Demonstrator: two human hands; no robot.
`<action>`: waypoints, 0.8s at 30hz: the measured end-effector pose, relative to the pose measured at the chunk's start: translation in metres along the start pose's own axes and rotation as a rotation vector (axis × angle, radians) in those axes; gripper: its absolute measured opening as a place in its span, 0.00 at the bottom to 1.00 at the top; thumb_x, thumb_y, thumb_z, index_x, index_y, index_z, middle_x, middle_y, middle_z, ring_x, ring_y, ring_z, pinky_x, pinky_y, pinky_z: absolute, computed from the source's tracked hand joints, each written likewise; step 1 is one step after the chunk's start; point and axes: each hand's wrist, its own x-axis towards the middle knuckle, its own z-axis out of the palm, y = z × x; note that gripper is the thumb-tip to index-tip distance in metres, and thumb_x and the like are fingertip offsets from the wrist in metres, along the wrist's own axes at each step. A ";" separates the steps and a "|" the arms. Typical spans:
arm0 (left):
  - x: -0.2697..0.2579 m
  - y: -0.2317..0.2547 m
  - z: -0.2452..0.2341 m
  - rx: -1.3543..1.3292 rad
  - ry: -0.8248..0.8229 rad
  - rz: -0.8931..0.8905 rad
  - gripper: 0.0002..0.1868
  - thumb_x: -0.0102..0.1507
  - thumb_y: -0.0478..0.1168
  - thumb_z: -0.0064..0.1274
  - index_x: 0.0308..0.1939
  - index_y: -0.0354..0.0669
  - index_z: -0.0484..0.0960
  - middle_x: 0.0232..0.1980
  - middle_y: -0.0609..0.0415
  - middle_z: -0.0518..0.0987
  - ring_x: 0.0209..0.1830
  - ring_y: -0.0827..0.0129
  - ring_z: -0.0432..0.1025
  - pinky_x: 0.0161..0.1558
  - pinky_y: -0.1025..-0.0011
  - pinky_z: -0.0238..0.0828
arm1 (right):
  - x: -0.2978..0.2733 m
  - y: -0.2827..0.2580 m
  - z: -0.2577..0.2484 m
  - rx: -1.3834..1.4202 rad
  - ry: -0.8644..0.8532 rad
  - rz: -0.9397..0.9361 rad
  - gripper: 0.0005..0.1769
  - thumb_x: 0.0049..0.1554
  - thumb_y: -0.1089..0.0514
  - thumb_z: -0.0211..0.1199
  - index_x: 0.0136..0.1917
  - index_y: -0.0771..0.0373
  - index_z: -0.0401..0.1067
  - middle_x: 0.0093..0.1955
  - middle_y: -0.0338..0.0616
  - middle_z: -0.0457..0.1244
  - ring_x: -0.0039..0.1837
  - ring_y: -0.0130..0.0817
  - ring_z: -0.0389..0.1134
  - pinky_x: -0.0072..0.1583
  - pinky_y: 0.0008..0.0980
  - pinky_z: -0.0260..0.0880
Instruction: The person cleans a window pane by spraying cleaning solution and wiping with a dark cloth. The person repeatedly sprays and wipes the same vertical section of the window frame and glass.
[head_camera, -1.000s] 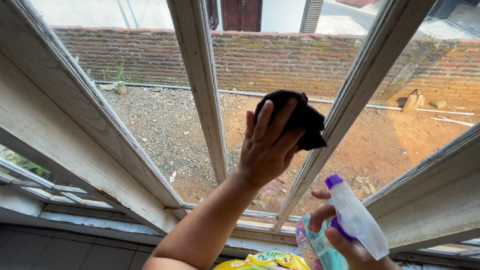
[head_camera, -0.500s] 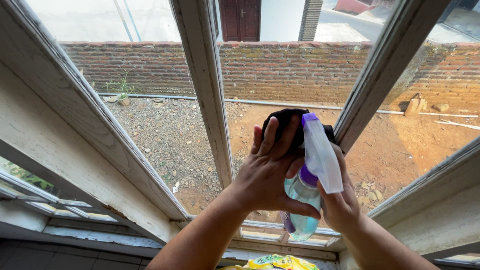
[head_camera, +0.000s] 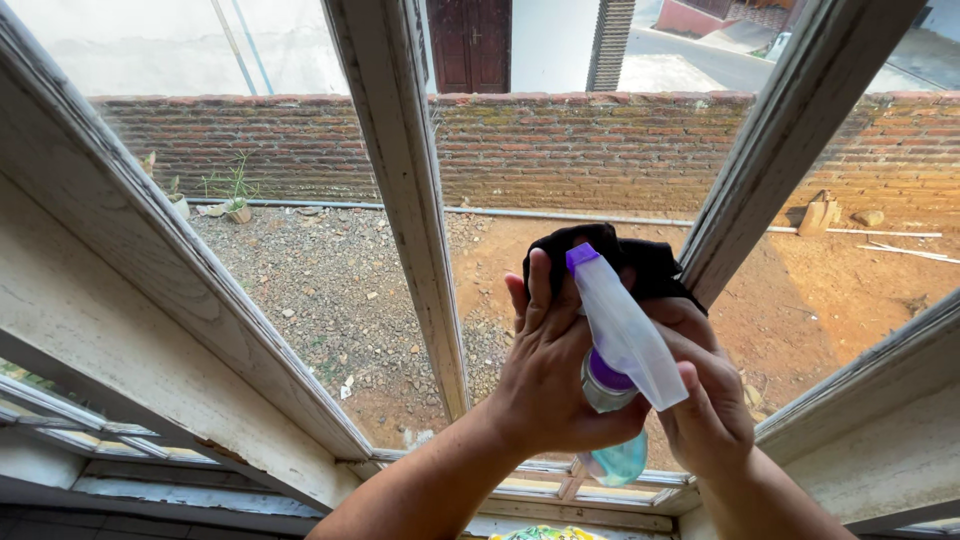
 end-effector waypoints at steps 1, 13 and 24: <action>0.001 -0.001 -0.004 -0.032 -0.027 0.007 0.47 0.55 0.58 0.60 0.73 0.34 0.70 0.81 0.38 0.66 0.88 0.46 0.44 0.86 0.49 0.15 | 0.001 0.005 0.001 -0.120 0.039 -0.050 0.26 0.72 0.50 0.46 0.71 0.72 0.68 0.71 0.53 0.59 0.73 0.39 0.62 0.73 0.36 0.63; -0.037 0.005 -0.104 -0.289 0.032 -0.127 0.23 0.55 0.47 0.70 0.48 0.45 0.77 0.58 0.50 0.81 0.58 0.60 0.80 0.63 0.63 0.77 | 0.056 0.017 0.082 -1.241 0.131 -0.443 0.34 0.66 0.45 0.50 0.76 0.72 0.59 0.78 0.70 0.48 0.79 0.68 0.48 0.74 0.63 0.46; -0.147 -0.023 -0.116 -0.593 -0.318 -0.695 0.21 0.54 0.47 0.70 0.45 0.44 0.81 0.44 0.55 0.81 0.44 0.67 0.81 0.45 0.67 0.82 | 0.152 -0.040 0.079 -1.469 -0.157 -0.826 0.25 0.65 0.55 0.62 0.73 0.63 0.69 0.76 0.51 0.60 0.78 0.54 0.58 0.70 0.55 0.65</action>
